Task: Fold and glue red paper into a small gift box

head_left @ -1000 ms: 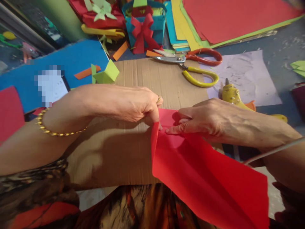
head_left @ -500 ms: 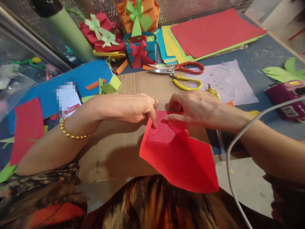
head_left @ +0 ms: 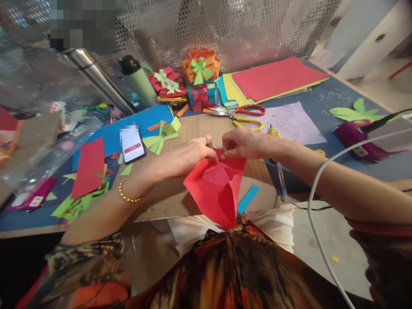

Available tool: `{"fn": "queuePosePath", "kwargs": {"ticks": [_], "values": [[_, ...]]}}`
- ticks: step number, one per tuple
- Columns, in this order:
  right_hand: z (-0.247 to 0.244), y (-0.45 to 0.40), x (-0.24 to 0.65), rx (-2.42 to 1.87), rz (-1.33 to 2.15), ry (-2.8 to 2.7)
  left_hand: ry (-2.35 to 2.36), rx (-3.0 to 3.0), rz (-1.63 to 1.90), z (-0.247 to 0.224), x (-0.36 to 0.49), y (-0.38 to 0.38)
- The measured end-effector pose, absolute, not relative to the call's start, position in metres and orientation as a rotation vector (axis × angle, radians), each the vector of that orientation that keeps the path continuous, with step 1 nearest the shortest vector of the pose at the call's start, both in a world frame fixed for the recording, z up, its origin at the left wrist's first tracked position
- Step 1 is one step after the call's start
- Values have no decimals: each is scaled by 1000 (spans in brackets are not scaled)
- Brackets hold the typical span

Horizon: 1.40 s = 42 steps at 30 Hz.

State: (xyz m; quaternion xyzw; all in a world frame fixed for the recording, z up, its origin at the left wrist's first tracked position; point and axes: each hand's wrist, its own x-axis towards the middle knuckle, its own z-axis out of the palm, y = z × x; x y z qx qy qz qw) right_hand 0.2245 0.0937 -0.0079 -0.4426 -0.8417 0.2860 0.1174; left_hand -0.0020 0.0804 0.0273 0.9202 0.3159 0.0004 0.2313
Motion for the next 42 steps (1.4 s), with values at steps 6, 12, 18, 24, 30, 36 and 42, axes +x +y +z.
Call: {"fn": "queuePosePath", "kwargs": {"ticks": [6,12,18,24,30,36,42], "values": [[2,94,215,-1192,847,-2479,1312,2320,295,8,-10,77],[8,89,209,-1174,746,-2463,1292,1865,184,9,-11,85],[11,80,212,-986,601,-2505,1183,1796,16,21,-10,93],[10,83,217,-893,662,-2316,1194,1899,59,25,-14,87],[-2,84,230,-1013,1128,-1955,1198,1773,314,22,-14,79],[-14,76,224,-1129,1433,-2012,1161,1668,408,10,-8,77],[-17,74,222,-1161,1599,-1759,1057,1714,350,10,-11,74]]}}
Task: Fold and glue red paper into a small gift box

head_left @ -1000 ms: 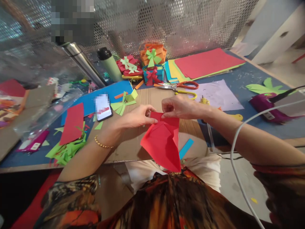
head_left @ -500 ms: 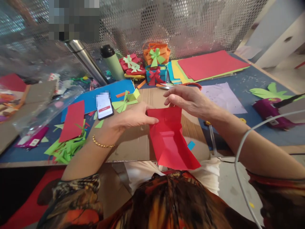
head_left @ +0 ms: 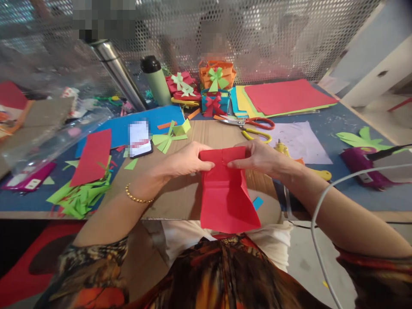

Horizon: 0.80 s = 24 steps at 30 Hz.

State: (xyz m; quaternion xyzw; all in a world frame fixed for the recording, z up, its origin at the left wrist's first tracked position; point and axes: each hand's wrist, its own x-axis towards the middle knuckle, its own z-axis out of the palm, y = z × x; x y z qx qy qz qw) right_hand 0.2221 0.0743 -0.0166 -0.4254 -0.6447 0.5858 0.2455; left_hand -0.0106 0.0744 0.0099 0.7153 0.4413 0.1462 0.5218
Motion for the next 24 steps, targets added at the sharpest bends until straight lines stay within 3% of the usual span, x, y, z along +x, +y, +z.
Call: {"fn": "queuePosePath", "kwargs": {"ticks": [11,24], "values": [[-16,70,220,-1182,1649,-1698,1055,1715,301,11,-5,62],[-16,67,223,-1223,1459,-1822,1019,1375,313,5,-4,65]]}}
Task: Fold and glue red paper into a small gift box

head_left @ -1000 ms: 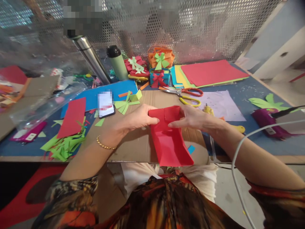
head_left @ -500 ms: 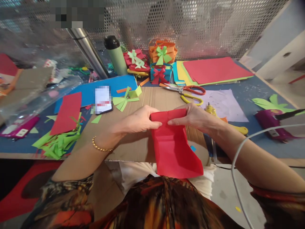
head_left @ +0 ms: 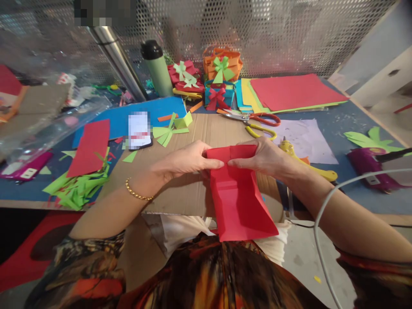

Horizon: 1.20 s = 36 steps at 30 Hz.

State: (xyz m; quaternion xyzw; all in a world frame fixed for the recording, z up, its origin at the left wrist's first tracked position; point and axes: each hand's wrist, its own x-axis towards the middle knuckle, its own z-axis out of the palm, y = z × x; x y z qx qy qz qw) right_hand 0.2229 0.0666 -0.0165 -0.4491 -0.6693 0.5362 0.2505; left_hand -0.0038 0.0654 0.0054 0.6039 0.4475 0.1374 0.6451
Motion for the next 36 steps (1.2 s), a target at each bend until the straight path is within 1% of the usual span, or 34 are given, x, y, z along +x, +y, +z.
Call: {"fn": "queuePosePath", "kwargs": {"ticks": [3,9,20,23,28,32,36], "values": [[-15,65,223,-1237,1384,-1845,1049,1368,308,6,-3,65],[-12,62,220,-1271,1367,-1884,1074,1439,322,10,0,64],[-7,60,223,-1255,1188,-1985,1042,1579,167,9,-10,66],[-7,63,227,-1270,1176,-1954,954,1553,253,11,-15,69],[-10,71,235,-1305,1141,-1709,837,1545,621,12,-21,74],[-12,75,237,-1290,1134,-1576,891,1537,623,7,-18,72],[-15,75,234,-1291,1111,-1628,945,1576,621,2,-11,66]]}}
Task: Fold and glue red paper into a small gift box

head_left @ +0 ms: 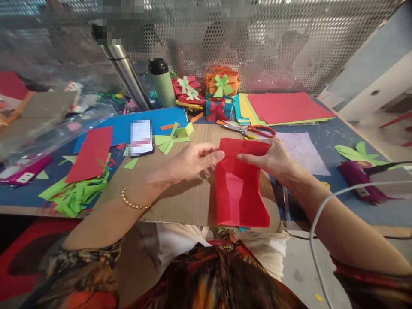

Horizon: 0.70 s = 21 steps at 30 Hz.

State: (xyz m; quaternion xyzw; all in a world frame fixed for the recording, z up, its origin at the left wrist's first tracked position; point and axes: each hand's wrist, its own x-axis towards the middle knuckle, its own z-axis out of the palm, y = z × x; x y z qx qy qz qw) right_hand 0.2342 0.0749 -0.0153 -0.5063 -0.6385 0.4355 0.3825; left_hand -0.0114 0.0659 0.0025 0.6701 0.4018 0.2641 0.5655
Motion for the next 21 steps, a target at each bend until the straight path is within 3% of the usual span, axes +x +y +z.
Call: {"fn": "queuePosePath", "kwargs": {"ticks": [9,12,16,21], "values": [[-18,76,234,-1329,1150,-1647,1003,1557,731,-1,-12,70],[-18,78,234,-1366,1155,-1658,1017,1842,752,4,-15,67],[-17,78,232,-1395,1235,-1647,989,2309,557,17,-20,58],[-17,78,230,-1285,1297,-1569,1027,2411,397,29,-25,54]]}}
